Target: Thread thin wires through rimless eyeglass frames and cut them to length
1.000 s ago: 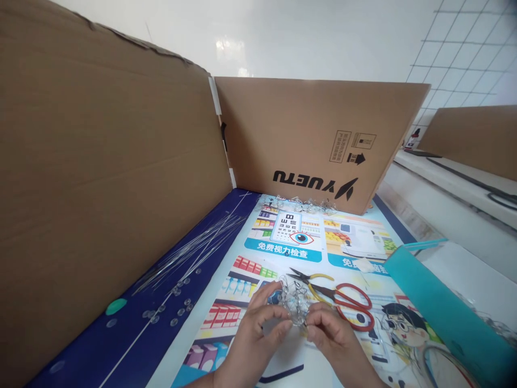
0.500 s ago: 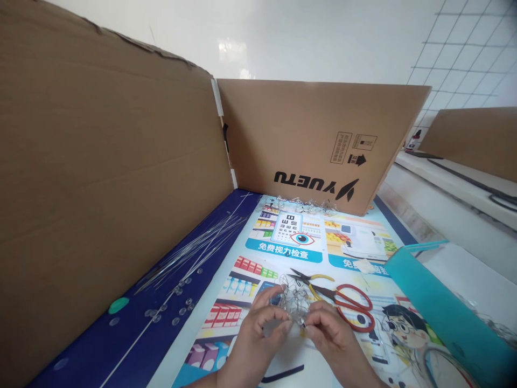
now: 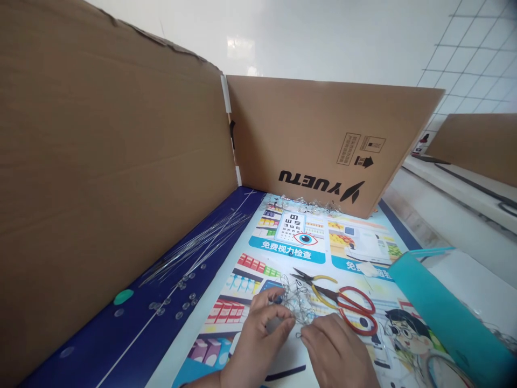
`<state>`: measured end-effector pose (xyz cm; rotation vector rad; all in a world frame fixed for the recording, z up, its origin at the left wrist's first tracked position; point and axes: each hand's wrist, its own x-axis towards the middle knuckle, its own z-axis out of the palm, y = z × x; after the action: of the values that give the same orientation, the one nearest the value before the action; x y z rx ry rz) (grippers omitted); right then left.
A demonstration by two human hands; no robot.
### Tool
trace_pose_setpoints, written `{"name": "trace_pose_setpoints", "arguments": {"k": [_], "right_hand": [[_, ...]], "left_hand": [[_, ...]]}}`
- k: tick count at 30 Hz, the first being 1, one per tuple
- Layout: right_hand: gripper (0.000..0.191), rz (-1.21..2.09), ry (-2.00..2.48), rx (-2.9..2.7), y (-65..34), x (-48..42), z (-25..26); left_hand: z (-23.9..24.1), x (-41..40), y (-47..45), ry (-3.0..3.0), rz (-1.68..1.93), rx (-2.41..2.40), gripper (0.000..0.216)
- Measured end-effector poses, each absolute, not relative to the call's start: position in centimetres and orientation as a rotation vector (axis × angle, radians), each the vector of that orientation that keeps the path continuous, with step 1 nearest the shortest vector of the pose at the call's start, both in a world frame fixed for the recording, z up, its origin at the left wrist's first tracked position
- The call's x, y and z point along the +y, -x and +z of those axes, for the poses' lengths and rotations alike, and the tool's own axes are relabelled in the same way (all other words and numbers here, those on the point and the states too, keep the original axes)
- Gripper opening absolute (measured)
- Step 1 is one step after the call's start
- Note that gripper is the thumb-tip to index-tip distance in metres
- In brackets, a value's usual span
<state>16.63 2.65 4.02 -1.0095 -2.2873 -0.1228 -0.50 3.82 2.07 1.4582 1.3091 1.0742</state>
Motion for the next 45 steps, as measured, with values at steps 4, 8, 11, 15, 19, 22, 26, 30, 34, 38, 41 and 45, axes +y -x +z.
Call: {"name": "trace_pose_setpoints", "arguments": {"k": [4,8,11,15,19,22,26,30,34,38,41,45], "right_hand": [[0.024,-0.467,1.002,-2.262,-16.1,2.8,3.7],[0.027,-0.649,1.036,-2.367,-16.0,2.8,3.8],[0.026,-0.740,1.041,-2.447,-15.7,2.8,4.1],[0.027,-0.715,1.063,-2.427,-15.0,2.9,4.5],[0.033,-0.607,1.066,-2.400,-14.6,3.2,4.8],[0.032,-0.542,1.087,-2.367,-14.7,3.4,4.6],[0.027,-0.421,1.138,-2.349,-15.0,3.5,3.8],[0.021,-0.276,1.178,-2.319,-15.2,3.6,3.3],[0.020,-0.099,1.230,-2.276,-15.4,3.7,3.2],[0.019,0.009,1.247,-2.237,-15.6,3.7,3.2],[0.019,0.024,1.268,-2.196,-15.7,3.6,3.1],[0.019,0.050,1.307,-2.180,-15.7,3.5,2.9]], "left_hand": [[1.9,3.8,0.5,-1.492,1.060,1.298,0.010],[1.8,3.7,0.5,-1.533,1.052,1.299,0.010],[1.9,3.6,0.6,-1.567,1.048,1.298,0.009],[2.3,3.4,0.6,-1.599,1.034,1.271,0.010],[2.8,3.2,0.7,-1.605,1.048,1.226,0.015],[2.8,3.3,0.9,-1.594,1.090,1.194,0.018],[2.5,3.5,1.0,-1.621,1.121,1.189,0.017],[2.2,3.8,1.1,-1.648,1.157,1.209,0.017],[2.2,3.8,1.3,-1.739,1.156,1.170,0.020],[2.2,3.6,1.5,-1.873,1.148,1.137,0.026],[2.1,3.4,1.5,-1.977,1.140,1.175,0.027],[1.9,3.3,1.5,-2.134,1.141,1.236,0.030]]}}
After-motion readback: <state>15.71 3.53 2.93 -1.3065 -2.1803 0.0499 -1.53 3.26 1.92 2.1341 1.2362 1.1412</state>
